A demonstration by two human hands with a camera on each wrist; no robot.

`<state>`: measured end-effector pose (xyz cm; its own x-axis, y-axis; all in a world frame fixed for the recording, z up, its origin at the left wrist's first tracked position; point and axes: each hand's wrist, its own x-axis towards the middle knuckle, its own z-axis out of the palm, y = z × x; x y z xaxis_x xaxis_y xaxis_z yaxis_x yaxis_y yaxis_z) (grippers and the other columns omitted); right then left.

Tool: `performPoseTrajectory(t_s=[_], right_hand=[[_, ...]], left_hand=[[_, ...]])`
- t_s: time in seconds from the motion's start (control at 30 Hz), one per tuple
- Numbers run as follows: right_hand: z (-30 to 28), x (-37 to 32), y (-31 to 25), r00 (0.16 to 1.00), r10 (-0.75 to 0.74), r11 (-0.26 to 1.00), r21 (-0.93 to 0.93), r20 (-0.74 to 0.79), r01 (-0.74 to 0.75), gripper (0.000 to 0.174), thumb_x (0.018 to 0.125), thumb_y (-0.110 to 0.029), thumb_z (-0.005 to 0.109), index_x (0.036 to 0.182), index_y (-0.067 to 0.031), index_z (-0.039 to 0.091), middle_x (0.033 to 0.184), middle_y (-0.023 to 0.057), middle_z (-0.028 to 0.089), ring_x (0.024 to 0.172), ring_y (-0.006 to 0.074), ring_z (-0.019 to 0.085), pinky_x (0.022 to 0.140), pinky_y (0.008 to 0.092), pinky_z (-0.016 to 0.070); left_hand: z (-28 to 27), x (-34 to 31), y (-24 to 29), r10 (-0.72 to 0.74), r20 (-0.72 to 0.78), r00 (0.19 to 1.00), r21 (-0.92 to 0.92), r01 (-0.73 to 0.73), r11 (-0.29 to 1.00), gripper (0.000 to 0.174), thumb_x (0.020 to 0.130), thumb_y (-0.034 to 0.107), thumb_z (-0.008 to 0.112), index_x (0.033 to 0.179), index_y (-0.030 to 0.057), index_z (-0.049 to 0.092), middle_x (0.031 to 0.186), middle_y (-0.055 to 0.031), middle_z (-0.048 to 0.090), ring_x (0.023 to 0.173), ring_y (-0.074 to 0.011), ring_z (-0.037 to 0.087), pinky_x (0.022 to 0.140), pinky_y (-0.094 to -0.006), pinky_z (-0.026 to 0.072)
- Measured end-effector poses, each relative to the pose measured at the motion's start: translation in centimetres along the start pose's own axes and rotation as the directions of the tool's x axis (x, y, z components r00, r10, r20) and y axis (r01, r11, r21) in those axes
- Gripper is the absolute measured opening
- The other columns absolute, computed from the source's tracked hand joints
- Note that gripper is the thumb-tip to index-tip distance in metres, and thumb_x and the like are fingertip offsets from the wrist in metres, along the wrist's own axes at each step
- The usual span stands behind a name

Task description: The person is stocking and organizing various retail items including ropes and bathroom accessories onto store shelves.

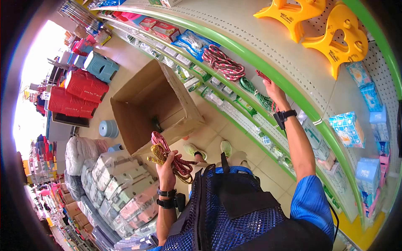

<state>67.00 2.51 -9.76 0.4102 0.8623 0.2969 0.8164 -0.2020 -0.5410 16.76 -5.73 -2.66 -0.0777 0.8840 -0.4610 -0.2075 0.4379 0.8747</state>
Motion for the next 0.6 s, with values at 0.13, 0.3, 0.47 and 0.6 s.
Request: performPoseTrajectory(t_s=[0.13,0.3,0.47,0.6], right_hand=[[4.0,0.5,3.3,0.991,0.055,0.995,-0.093,0.125,-0.043,0.052,0.088,-0.018,0.070,0.137,-0.0066,0.056,0.128,0.0240,0.062,0.120,0.0424,0.058,0.104,0.0475,0.0446],[3.2,0.3,2.8,0.948,-0.066,0.996,-0.029,0.312,0.078,0.061,0.082,-0.015,0.069,0.140,-0.0038,0.053,0.134,0.0265,0.058,0.125,0.0421,0.054,0.108,0.0471,0.0424],[2.3,-1.0,4.4,0.970,0.103,0.967,-0.250,0.220,-0.046,0.048,0.077,-0.004,0.061,0.124,0.0037,0.061,0.119,0.0286,0.064,0.114,0.0443,0.060,0.098,0.0488,0.0481],[3.1,-1.2,5.9,0.965,0.153,0.961,-0.260,0.214,-0.095,0.033,0.078,0.000,0.059,0.110,0.0009,0.067,0.110,0.0284,0.066,0.105,0.0449,0.063,0.091,0.0504,0.0504]], left_hand=[[-0.2,-0.2,0.0,-0.001,-0.007,1.000,0.015,0.002,1.000,0.024,0.094,0.008,0.066,0.113,-0.0029,0.057,0.104,-0.0159,0.070,0.088,-0.0251,0.071,0.073,-0.0365,0.0600],[-0.1,-0.4,0.5,0.015,-0.012,1.000,0.030,-0.015,0.999,0.022,0.095,0.008,0.065,0.112,-0.0036,0.058,0.104,-0.0155,0.070,0.090,-0.0245,0.071,0.074,-0.0360,0.0594],[-0.6,-0.4,0.1,0.002,-0.014,1.000,0.039,-0.002,0.999,0.022,0.095,0.008,0.065,0.112,-0.0035,0.058,0.104,-0.0157,0.070,0.090,-0.0246,0.071,0.074,-0.0364,0.0595],[-0.1,-0.4,0.1,-0.031,-0.002,1.000,0.037,0.031,0.999,0.021,0.095,0.008,0.065,0.111,-0.0033,0.058,0.103,-0.0157,0.070,0.089,-0.0247,0.071,0.073,-0.0369,0.0596]])
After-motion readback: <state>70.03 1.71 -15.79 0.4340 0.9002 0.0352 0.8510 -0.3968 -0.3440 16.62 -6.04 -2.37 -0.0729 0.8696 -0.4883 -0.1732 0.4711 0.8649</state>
